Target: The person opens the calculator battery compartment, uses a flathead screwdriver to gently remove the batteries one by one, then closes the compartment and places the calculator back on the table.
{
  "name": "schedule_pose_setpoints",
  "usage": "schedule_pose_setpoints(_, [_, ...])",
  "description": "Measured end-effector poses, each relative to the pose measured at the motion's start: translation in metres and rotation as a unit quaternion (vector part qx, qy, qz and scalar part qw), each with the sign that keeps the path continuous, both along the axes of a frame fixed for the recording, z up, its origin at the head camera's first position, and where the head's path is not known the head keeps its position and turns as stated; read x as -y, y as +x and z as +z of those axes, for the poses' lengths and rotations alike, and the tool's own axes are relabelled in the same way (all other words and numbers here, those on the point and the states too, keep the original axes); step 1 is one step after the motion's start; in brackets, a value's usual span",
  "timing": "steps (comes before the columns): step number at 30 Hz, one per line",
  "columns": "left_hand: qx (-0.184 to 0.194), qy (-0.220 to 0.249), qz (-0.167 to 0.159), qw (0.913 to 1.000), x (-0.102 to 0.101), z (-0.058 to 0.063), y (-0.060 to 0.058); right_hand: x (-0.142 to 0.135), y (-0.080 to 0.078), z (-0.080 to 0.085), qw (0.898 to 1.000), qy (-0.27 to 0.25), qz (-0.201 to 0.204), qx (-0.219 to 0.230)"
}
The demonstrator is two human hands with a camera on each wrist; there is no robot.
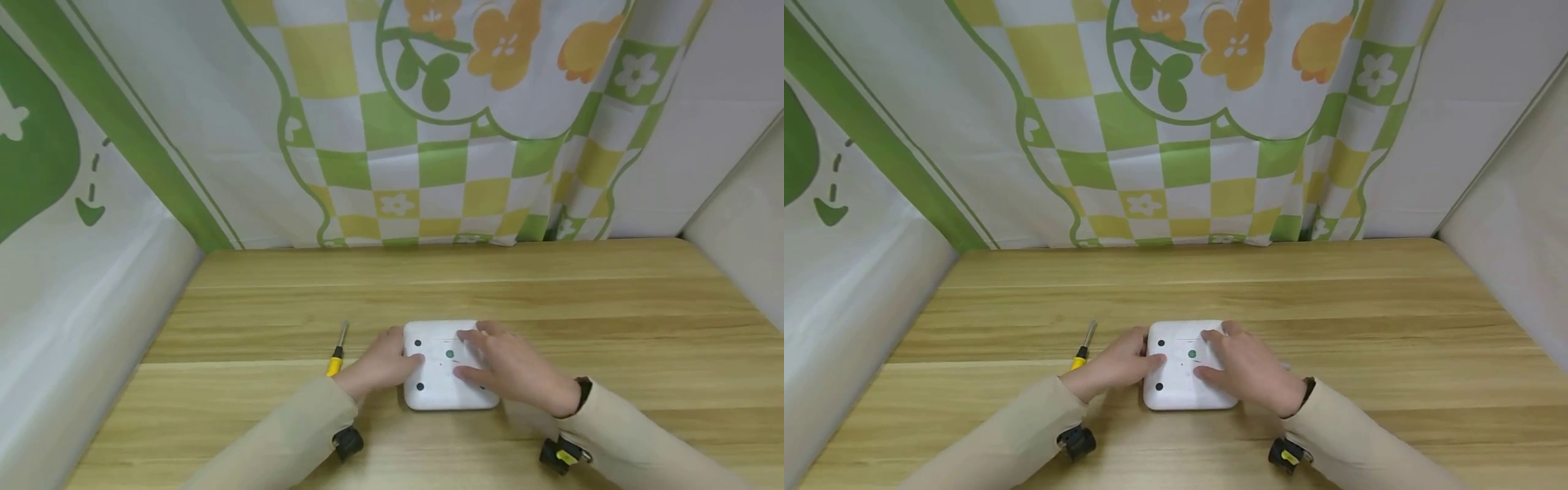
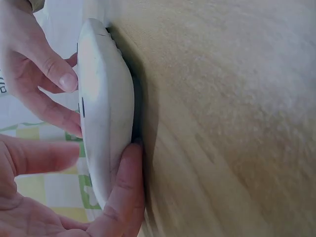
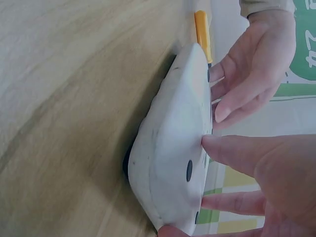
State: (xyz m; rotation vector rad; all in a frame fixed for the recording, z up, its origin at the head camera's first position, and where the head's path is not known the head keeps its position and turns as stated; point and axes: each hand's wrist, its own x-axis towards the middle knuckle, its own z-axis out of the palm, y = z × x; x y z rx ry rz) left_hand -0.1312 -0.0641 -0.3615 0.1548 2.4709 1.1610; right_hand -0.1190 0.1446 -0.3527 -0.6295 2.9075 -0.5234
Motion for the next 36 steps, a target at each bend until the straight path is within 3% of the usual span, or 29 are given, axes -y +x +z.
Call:
schedule_pose_setpoints(6, [0.011,0.005,0.041,0.9991,-0.004,-0.004,-0.003,0.003,0.001,0.001,1.0,-0.015,-0.013,0.006])
schedule_pose_setpoints(14, [0.007,0.08,0.105,0.9912,-0.01,-0.008,-0.006,0.004,0.002,0.001,0.999,-0.034,-0.033,0.013])
schedule_pose_setpoints(20, [0.009,0.159,0.124,0.9795,-0.011,-0.006,-0.005,0.004,0.002,0.001,0.997,-0.039,-0.056,0.027])
schedule_pose_setpoints(25, [0.004,0.181,0.139,0.9738,-0.01,-0.004,-0.003,0.005,0.003,0.002,0.995,-0.055,-0.072,0.049])
schedule_pose_setpoints(31, [-0.006,0.217,0.135,0.9669,-0.011,-0.003,-0.002,0.005,0.005,0.004,0.991,-0.051,-0.084,0.092])
schedule_pose_setpoints(36, [-0.015,0.223,0.13,0.966,-0.01,-0.003,0.0,0.007,0.006,0.002,0.988,-0.05,-0.093,0.11])
